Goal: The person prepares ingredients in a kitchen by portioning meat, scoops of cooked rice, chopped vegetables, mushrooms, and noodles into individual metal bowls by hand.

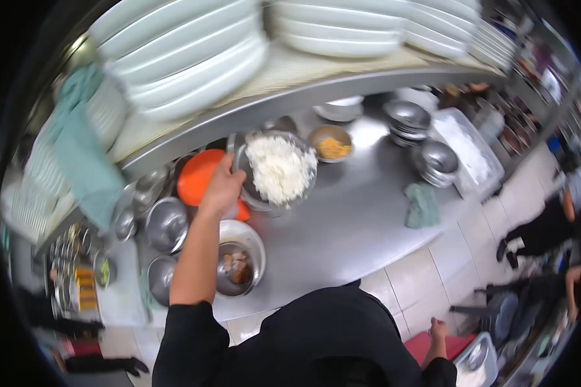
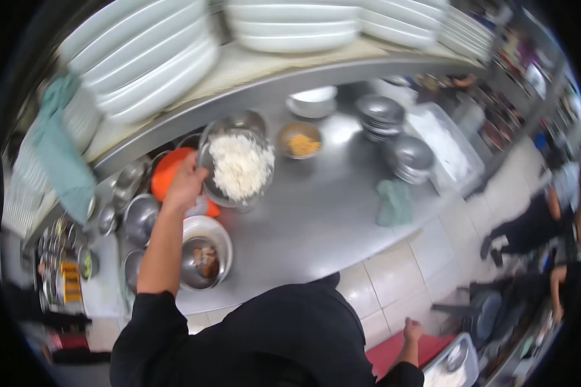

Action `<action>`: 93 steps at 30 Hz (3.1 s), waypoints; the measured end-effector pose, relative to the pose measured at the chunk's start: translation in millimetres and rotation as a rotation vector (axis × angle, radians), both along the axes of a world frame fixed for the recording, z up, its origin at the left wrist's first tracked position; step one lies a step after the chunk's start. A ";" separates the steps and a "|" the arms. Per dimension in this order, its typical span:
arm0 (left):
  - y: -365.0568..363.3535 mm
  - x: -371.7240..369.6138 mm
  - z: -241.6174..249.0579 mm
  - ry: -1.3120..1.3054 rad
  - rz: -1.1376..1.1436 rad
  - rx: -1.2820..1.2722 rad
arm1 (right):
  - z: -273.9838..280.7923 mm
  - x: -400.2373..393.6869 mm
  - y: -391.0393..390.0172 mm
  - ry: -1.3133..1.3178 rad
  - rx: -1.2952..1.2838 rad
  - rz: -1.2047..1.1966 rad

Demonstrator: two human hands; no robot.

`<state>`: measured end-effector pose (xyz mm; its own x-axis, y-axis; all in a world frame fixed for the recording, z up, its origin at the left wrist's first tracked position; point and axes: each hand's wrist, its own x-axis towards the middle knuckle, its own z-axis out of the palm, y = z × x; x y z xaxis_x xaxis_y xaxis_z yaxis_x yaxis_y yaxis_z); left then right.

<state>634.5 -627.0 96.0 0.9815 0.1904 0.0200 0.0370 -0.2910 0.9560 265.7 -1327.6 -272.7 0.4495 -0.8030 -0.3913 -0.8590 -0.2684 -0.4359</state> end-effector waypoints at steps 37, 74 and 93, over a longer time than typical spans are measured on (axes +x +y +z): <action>-874.9 -581.8 -327.3 1.155 -0.737 -0.386 | 33.2 -499.9 -176.9 -0.019 -0.163 -0.327; -810.8 -667.9 -269.9 0.506 -1.392 0.573 | 6.0 -396.7 -188.4 -0.474 0.342 -0.506; -748.0 -691.7 -271.6 0.376 -1.348 0.697 | -13.9 -489.9 -172.3 -0.076 0.107 -0.341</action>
